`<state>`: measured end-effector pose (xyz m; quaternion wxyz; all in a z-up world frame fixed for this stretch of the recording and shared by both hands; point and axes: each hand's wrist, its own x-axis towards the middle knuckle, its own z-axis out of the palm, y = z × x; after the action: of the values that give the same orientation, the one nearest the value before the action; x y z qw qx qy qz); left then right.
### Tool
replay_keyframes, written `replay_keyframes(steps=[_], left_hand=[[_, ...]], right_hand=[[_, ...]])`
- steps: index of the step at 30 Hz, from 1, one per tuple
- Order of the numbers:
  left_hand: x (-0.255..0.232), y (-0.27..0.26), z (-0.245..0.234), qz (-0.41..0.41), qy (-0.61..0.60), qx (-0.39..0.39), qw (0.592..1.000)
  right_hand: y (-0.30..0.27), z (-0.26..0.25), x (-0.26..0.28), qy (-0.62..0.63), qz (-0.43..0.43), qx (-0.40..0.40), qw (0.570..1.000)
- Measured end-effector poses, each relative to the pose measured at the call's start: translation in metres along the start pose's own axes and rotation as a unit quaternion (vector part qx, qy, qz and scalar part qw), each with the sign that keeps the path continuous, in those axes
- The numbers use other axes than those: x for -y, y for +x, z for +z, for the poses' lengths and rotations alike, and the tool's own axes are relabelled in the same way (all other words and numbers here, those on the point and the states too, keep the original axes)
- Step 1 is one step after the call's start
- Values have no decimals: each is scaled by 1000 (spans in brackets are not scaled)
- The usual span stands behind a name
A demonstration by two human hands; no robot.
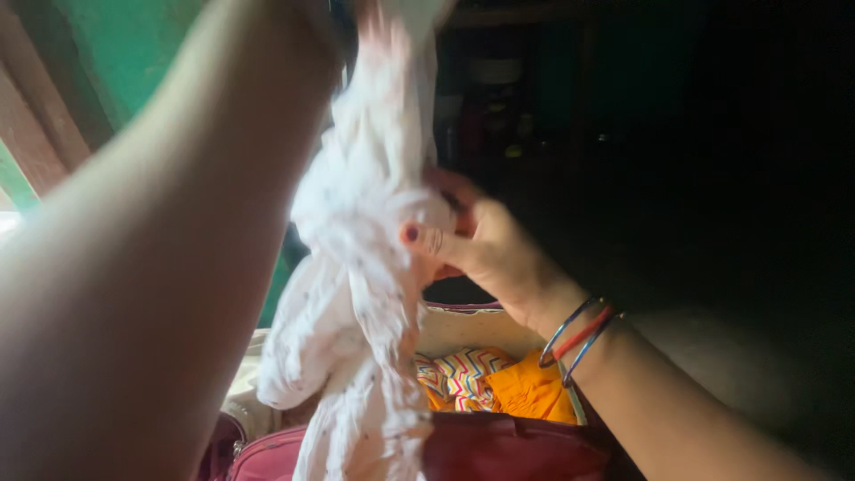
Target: The person packs a bag by picking up items of clothing from the floor, folding them by hand, and placing them inside a bag.
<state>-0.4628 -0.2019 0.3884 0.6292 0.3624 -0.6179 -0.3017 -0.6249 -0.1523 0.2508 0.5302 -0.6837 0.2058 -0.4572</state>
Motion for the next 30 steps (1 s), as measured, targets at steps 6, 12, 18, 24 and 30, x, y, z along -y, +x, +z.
replay_keyframes(steps=[6,12,18,24,30], left_hand=[[88,-35,-31,-45,190,68,978],[181,-99,-56,-247,193,73,947],[234,-172,-24,29,361,226,904],[220,-104,-80,81,432,-13,898],[88,-36,-71,-54,-140,-55,987]], right_hand=[[2,17,-62,-72,103,-131,983],[4,-21,-51,214,187,-207,936],[10,-45,-4,482,86,-280,826],[-32,-55,-20,319,72,-345,880],[-67,-51,-78,-96,359,-259,891]])
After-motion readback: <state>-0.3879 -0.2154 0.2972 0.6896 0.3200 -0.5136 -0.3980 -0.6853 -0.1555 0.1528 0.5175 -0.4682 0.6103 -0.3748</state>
